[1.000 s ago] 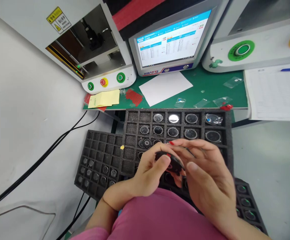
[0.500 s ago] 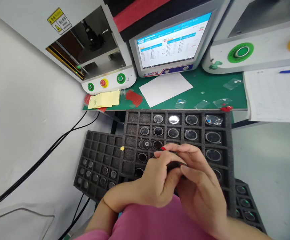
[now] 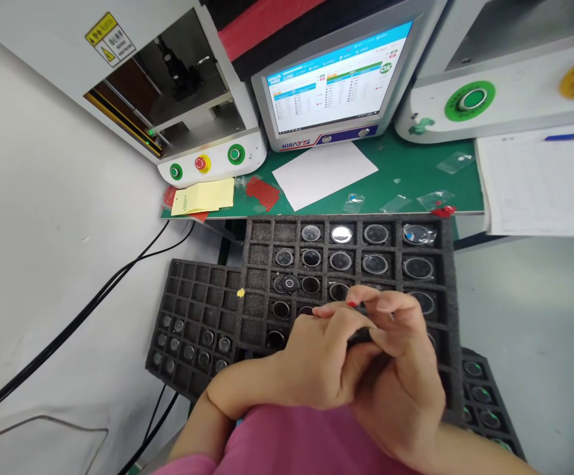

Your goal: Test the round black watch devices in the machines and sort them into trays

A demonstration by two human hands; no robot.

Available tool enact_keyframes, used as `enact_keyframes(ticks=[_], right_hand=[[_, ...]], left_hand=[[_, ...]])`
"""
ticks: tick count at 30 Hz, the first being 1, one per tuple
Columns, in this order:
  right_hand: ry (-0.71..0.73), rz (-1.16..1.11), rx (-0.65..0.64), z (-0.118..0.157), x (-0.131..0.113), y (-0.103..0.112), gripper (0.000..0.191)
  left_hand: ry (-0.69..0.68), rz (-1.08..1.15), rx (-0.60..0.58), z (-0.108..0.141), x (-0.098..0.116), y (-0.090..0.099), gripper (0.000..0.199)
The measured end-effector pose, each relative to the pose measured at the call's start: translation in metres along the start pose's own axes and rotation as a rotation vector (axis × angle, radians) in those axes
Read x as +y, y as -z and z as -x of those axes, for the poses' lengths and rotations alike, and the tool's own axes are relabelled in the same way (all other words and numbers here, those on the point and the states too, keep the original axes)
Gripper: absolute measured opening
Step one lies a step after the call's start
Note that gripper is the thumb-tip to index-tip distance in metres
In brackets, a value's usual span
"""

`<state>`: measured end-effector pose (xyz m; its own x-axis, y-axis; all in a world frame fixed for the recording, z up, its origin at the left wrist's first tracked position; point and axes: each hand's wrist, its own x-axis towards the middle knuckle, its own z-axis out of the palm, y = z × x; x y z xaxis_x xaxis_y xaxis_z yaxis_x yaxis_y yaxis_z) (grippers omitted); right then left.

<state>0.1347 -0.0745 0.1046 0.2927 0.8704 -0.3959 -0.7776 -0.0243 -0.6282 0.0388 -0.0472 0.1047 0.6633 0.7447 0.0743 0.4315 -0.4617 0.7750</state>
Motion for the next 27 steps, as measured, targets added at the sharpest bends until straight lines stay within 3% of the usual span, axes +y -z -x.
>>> enact_keyframes(ticks=[5,7,11,14,19,24,27], right_hand=[[-0.011,0.032,-0.055,-0.003,-0.001,0.008,0.007],[-0.013,0.053,-0.118,-0.006,-0.002,0.013,0.008],[0.062,0.078,-0.149,-0.012,-0.005,0.019,0.015],[0.055,0.137,-0.196,-0.011,-0.005,0.019,0.014],[0.025,0.125,-0.267,-0.005,-0.005,0.017,0.016],[0.006,0.148,-0.282,-0.003,-0.012,0.013,0.015],[-0.032,0.165,-0.316,-0.004,-0.018,0.013,0.014]], left_hand=[[0.001,0.116,0.036,-0.002,-0.001,-0.003,0.025],[0.086,0.421,0.074,-0.003,-0.003,-0.006,0.027],[0.295,1.252,0.065,-0.009,-0.006,-0.013,0.036],[0.272,1.489,0.072,-0.013,-0.008,-0.015,0.042],[0.308,1.537,0.009,-0.012,-0.007,-0.015,0.037],[0.429,1.331,0.040,-0.006,-0.004,-0.014,0.046],[0.432,1.165,0.015,-0.003,0.001,-0.008,0.046]])
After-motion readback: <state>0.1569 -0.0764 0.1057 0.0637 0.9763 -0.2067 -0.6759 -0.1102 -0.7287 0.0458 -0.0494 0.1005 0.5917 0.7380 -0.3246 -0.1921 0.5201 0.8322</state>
